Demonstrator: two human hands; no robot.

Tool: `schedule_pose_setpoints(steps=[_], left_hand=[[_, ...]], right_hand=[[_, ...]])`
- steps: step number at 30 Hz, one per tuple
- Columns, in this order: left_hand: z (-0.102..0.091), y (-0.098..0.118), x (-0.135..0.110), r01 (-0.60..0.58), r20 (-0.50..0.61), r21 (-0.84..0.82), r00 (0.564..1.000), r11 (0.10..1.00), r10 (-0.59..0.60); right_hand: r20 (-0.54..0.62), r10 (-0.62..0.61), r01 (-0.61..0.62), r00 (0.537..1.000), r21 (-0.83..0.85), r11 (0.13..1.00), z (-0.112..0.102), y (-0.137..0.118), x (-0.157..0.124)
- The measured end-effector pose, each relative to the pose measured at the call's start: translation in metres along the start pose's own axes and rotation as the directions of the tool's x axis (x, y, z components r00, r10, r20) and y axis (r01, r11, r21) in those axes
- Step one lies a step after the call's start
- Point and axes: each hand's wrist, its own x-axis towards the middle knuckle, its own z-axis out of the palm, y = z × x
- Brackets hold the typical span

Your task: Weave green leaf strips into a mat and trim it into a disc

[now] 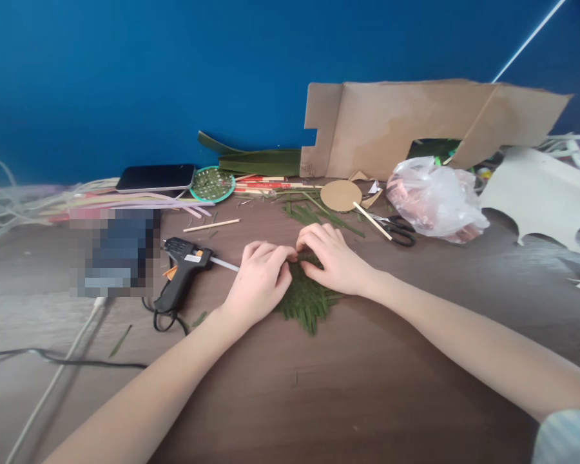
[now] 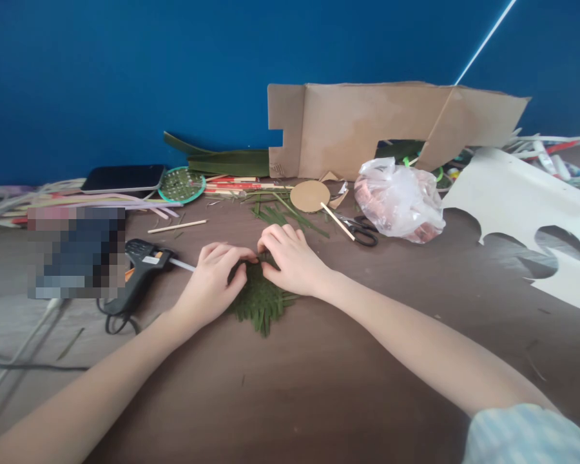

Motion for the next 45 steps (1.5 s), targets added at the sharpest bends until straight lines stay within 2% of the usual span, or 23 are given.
schedule_pose_setpoints(steps=[13,28,38,45], left_hand=[[0.0013,-0.0002,-0.0013,-0.005,-0.003,0.008,1.000,1.000,0.005],[0.0016,-0.0014,-0.0011,0.003,0.019,0.003,1.000,1.000,-0.003],[-0.0009,0.0008,0.0006,0.054,0.056,-0.053,0.997,0.997,-0.051],[-0.0009,-0.0003,-0.0002,0.035,0.051,-0.074,0.998,0.997,-0.031]], right_hand=[[0.013,-0.012,0.012,1.000,0.042,0.999,-0.0024,0.0008,0.0004],[-0.023,-0.017,0.023,1.000,0.293,0.956,-0.0045,0.0071,0.0018],[-0.009,-0.003,0.005,1.000,0.277,0.961,-0.0044,0.0058,0.0023],[-0.023,0.004,0.003,1.000,0.284,0.959,-0.0046,0.0068,0.0028]])
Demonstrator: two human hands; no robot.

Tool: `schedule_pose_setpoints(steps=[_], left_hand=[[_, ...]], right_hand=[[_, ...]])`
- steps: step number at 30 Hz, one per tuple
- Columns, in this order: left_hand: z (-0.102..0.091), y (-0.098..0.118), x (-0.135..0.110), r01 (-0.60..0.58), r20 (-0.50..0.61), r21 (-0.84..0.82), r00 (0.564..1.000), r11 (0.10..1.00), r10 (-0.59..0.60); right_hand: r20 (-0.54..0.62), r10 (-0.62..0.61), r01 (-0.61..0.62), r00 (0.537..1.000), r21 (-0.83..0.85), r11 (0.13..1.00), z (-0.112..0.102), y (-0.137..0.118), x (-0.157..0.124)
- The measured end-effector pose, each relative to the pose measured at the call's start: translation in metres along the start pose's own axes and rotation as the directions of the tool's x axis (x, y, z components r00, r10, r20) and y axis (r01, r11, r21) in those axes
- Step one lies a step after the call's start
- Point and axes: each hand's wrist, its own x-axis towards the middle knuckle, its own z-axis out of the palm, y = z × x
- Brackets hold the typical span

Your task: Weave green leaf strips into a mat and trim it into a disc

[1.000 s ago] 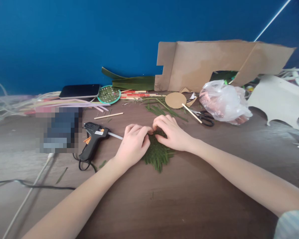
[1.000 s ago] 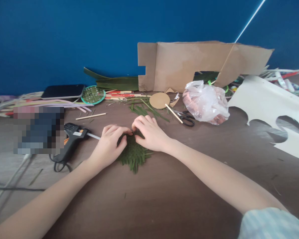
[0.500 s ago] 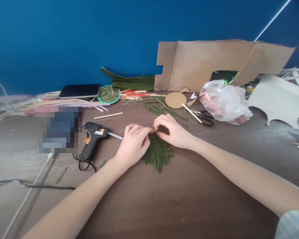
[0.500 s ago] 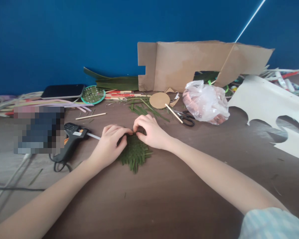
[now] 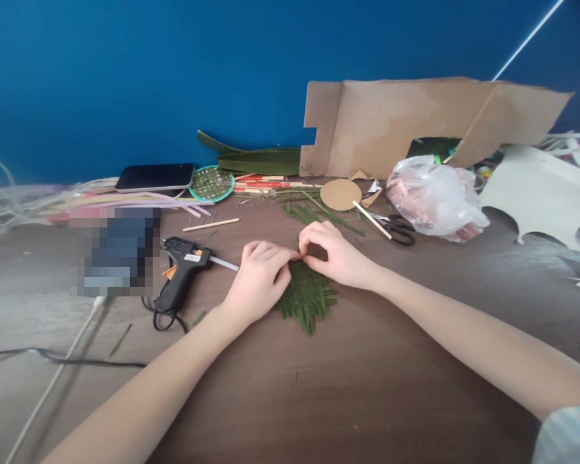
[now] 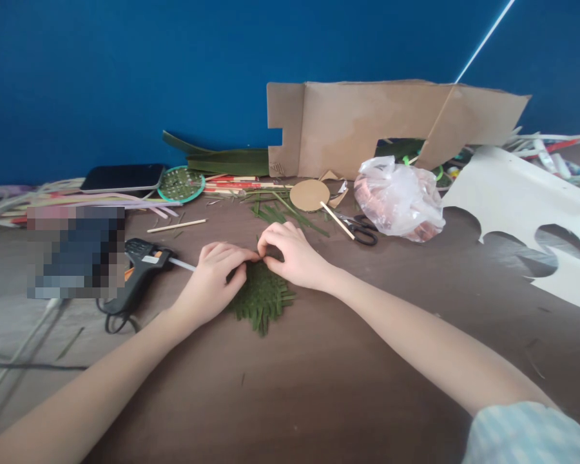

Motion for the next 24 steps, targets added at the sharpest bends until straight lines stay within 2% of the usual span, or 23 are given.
schedule_pose_setpoints(steps=[7,13,18,24], left_hand=[[-0.0004,-0.0003,-0.0002,-0.017,0.010,-0.008,1.000,1.000,0.017],[-0.0010,0.0002,-0.0006,-0.018,0.007,-0.002,1.000,1.000,0.018],[-0.0005,-0.0002,-0.0003,-0.007,-0.001,0.019,1.000,1.000,0.007],[0.0036,-0.0027,-0.0009,-0.038,0.001,0.069,0.999,0.997,0.038]], right_hand=[[-0.083,0.068,-0.060,0.994,0.092,0.994,0.0031,0.0032,-0.0009],[-0.075,0.005,0.002,0.997,0.100,0.995,-0.0010,0.0013,-0.0011],[-0.111,0.041,-0.025,0.993,0.141,0.990,0.0023,0.0047,-0.0005],[-0.120,0.023,-0.012,0.992,0.088,0.996,0.0052,0.0076,-0.0012]])
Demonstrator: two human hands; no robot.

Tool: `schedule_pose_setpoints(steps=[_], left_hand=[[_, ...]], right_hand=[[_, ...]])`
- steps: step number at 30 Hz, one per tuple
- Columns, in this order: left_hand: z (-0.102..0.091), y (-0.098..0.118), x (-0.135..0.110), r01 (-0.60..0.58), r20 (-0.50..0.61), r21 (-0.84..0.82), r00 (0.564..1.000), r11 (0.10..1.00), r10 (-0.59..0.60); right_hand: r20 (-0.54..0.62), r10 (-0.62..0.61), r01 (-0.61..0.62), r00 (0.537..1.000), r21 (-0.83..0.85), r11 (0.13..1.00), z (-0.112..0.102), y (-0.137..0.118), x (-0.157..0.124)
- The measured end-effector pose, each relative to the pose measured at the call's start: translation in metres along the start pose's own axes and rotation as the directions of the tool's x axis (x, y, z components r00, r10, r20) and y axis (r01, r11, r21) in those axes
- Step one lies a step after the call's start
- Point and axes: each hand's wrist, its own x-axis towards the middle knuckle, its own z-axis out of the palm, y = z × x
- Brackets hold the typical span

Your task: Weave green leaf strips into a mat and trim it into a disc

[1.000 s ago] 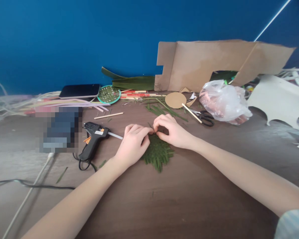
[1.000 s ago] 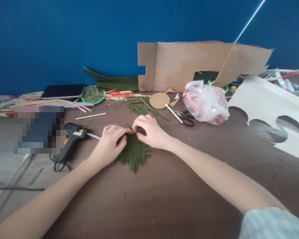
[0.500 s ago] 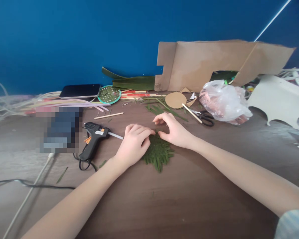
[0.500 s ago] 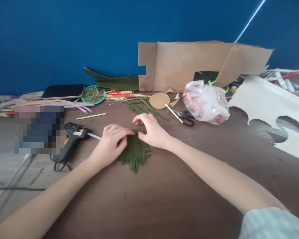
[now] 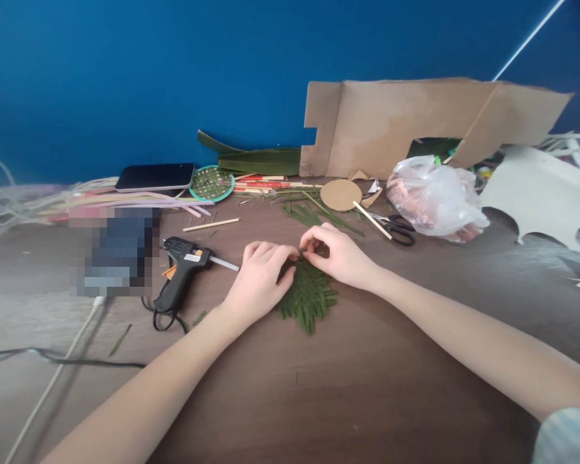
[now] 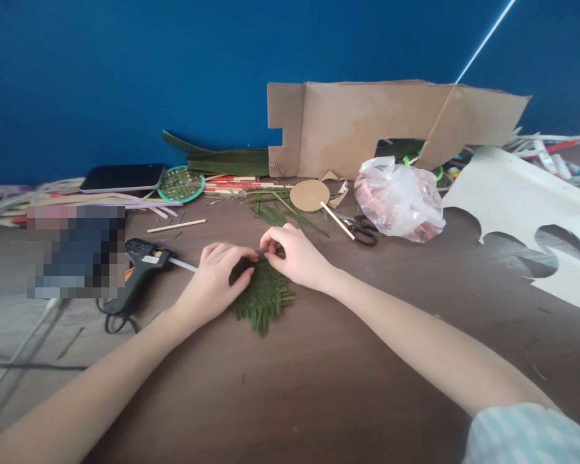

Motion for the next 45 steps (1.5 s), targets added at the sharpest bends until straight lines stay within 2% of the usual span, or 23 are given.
schedule_pose_setpoints(steps=[7,16,20,24,30,34,39,45], left_hand=[[0.0024,-0.0017,-0.0026,-0.094,-0.029,0.105,0.995,0.990,0.098],[0.0021,-0.0009,-0.0017,-0.106,-0.055,0.149,0.992,0.983,0.115],[0.0022,-0.0003,-0.0017,-0.112,-0.069,0.172,0.990,0.979,0.125],[0.0011,0.0009,-0.0015,-0.093,-0.094,0.204,0.989,0.975,0.114],[-0.0005,0.0022,-0.0015,-0.079,-0.112,0.220,0.988,0.972,0.105],[-0.0001,0.0018,-0.0015,-0.079,-0.108,0.206,0.989,0.975,0.103],[0.0005,0.0007,-0.0012,-0.142,-0.063,0.166,0.986,0.976,0.155],[-0.0007,0.0004,-0.0022,-0.163,-0.031,0.151,0.985,0.975,0.170]], right_hand=[[-0.009,0.004,-0.004,1.000,-0.009,1.000,-0.0007,-0.0005,-0.0003],[-0.023,0.023,-0.023,0.999,0.008,1.000,-0.0004,-0.0011,-0.0004],[-0.078,0.028,-0.026,0.997,0.017,1.000,-0.0016,-0.0031,-0.0011],[-0.155,0.046,-0.059,0.987,-0.081,0.995,-0.0023,-0.0063,-0.0008],[-0.113,0.151,-0.178,0.982,-0.301,0.937,-0.0011,-0.0099,-0.0001],[-0.097,0.169,-0.193,0.981,-0.352,0.916,-0.0019,-0.0091,-0.0005],[-0.063,0.147,-0.160,0.987,-0.331,0.930,-0.0023,-0.0072,-0.0007],[-0.120,0.101,-0.124,0.988,-0.202,0.971,-0.0022,-0.0082,-0.0009]])
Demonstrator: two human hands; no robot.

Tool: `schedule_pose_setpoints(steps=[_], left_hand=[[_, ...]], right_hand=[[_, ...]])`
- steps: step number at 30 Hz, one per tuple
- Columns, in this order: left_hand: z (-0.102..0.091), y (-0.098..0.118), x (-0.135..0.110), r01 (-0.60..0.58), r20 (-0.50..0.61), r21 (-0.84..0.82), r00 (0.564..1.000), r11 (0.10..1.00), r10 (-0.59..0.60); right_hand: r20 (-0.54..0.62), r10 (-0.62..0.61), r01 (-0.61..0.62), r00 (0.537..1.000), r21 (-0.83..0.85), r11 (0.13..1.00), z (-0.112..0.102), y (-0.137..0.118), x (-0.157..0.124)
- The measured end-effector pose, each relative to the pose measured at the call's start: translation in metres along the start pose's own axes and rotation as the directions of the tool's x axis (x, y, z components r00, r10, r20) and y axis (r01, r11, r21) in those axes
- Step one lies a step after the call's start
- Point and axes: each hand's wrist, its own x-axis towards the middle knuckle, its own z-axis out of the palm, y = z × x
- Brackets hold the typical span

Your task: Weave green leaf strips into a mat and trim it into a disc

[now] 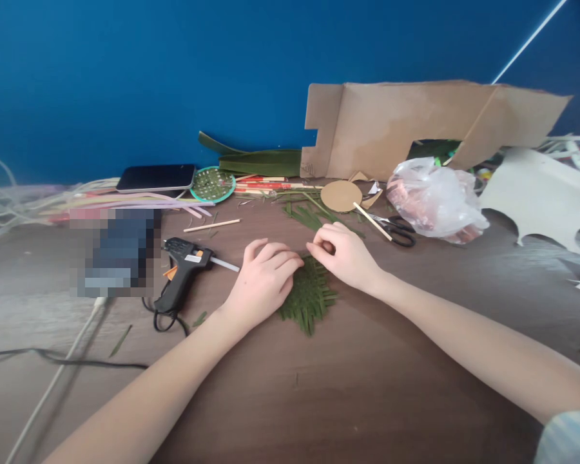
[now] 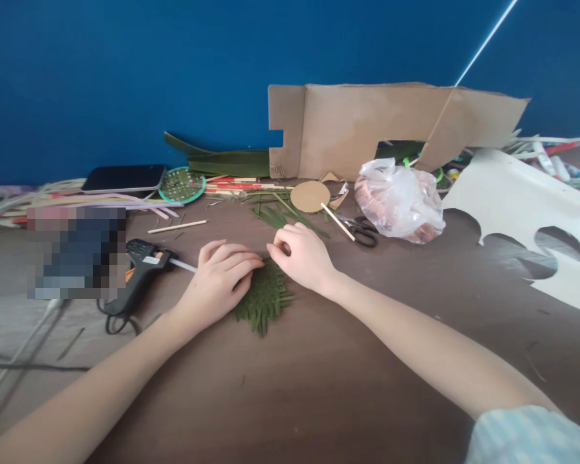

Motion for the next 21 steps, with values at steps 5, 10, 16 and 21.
schedule_pose_setpoints(steps=[5,10,16,21], left_hand=[[-0.001,0.001,0.001,-0.038,0.027,0.052,0.999,0.998,0.037],[-0.002,0.003,0.001,-0.076,0.043,0.099,0.996,0.992,0.072],[0.000,0.002,0.001,-0.079,0.031,0.110,0.997,0.991,0.076],[0.001,0.002,0.000,-0.026,-0.010,0.064,1.000,0.998,0.027]], right_hand=[[-0.043,-0.031,0.036,0.999,0.131,0.991,0.001,-0.002,0.001],[-0.011,0.055,-0.051,0.998,0.260,0.964,0.001,-0.005,0.002],[0.050,0.084,-0.095,0.995,0.310,0.946,-0.001,-0.011,0.002],[0.049,0.074,-0.085,0.996,0.290,0.953,-0.006,-0.005,0.004]])
